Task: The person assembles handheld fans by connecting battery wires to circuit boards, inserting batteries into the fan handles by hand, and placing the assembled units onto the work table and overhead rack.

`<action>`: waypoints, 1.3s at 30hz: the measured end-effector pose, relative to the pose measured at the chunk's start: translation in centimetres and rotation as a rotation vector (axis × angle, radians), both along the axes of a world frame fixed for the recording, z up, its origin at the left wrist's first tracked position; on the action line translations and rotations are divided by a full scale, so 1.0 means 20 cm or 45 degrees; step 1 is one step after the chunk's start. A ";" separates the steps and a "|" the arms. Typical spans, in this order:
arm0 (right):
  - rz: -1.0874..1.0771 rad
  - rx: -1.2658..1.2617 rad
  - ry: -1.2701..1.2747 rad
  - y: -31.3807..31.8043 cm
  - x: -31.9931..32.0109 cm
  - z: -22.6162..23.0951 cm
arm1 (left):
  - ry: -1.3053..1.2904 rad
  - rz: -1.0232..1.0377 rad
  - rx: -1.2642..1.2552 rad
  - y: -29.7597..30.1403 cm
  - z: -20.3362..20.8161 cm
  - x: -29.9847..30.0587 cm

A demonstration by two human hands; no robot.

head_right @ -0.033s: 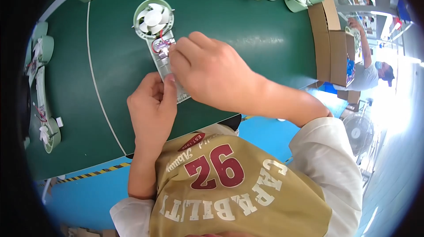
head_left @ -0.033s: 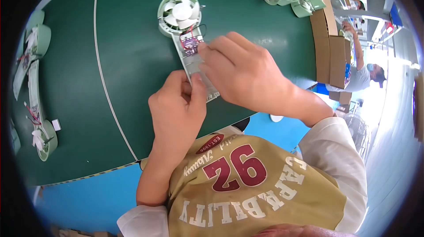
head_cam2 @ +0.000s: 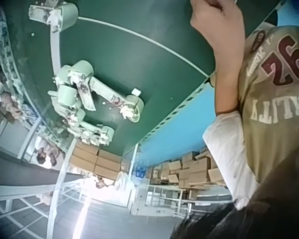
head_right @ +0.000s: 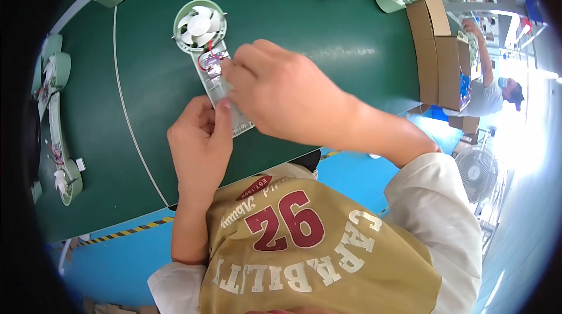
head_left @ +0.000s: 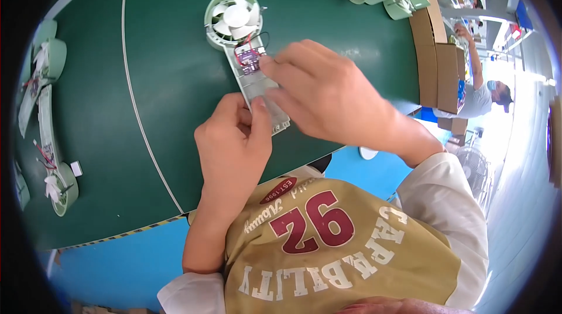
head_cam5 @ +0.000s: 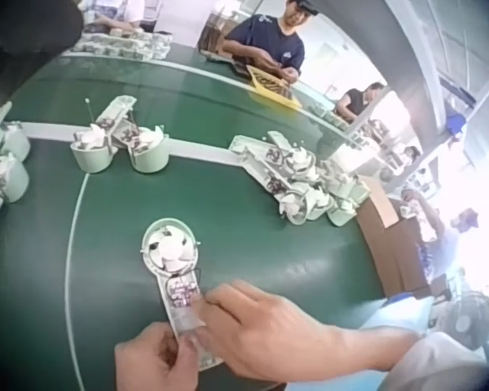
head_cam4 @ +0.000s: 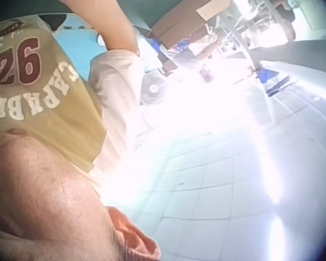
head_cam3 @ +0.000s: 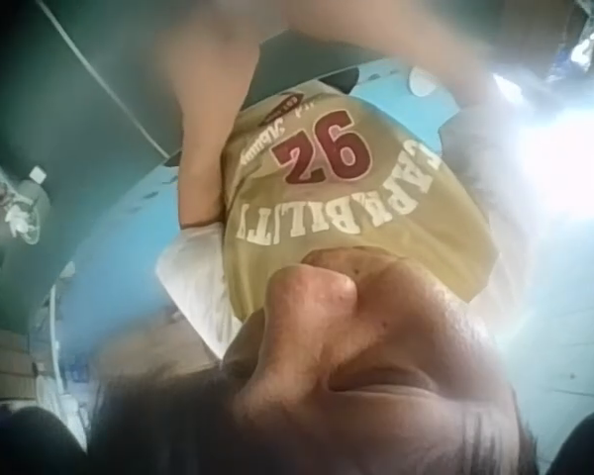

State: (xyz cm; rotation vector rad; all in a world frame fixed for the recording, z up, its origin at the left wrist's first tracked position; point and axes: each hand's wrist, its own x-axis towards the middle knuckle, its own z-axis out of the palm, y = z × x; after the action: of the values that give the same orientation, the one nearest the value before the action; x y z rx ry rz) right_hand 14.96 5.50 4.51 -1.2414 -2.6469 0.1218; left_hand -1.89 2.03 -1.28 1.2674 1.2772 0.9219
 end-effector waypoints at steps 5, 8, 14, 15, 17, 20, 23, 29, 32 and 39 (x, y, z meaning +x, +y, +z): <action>-0.472 -0.736 0.565 -0.10 0.14 0.05 | -0.370 -0.051 -0.477 0.02 0.07 0.01; -0.730 -0.970 0.647 -0.14 0.19 0.02 | -0.492 -0.212 -0.563 0.02 0.09 0.01; -0.957 -1.229 0.953 -0.19 0.19 0.05 | -0.608 -0.201 -0.655 -0.04 0.06 0.03; -0.964 -1.229 0.961 -0.20 0.18 0.04 | -0.602 -0.208 -0.659 -0.04 0.06 0.04; -0.818 -0.749 0.845 -0.25 0.14 0.02 | -0.645 -0.163 -0.621 -0.06 0.05 0.06; -0.752 -0.542 0.743 -0.27 0.10 -0.01 | -0.655 -0.201 -0.584 -0.06 0.04 0.07; -0.723 -0.341 0.596 -0.27 0.06 -0.03 | -0.647 -0.207 -0.546 -0.07 0.03 0.08; -0.710 -0.209 0.595 -0.27 0.02 -0.07 | -0.621 -0.234 -0.534 -0.07 0.02 0.06; -0.669 -0.165 0.558 -0.25 0.01 -0.08 | -0.645 -0.264 -0.525 -0.07 0.01 0.06; -0.711 -0.221 0.502 -0.26 -0.01 -0.08 | -0.710 -0.260 -0.505 -0.06 0.00 0.06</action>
State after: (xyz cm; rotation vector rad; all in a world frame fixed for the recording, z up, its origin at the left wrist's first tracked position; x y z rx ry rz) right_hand 14.67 0.39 2.93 -1.7500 -1.9177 0.4556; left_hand -0.77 0.88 -1.36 0.7384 0.8163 0.7547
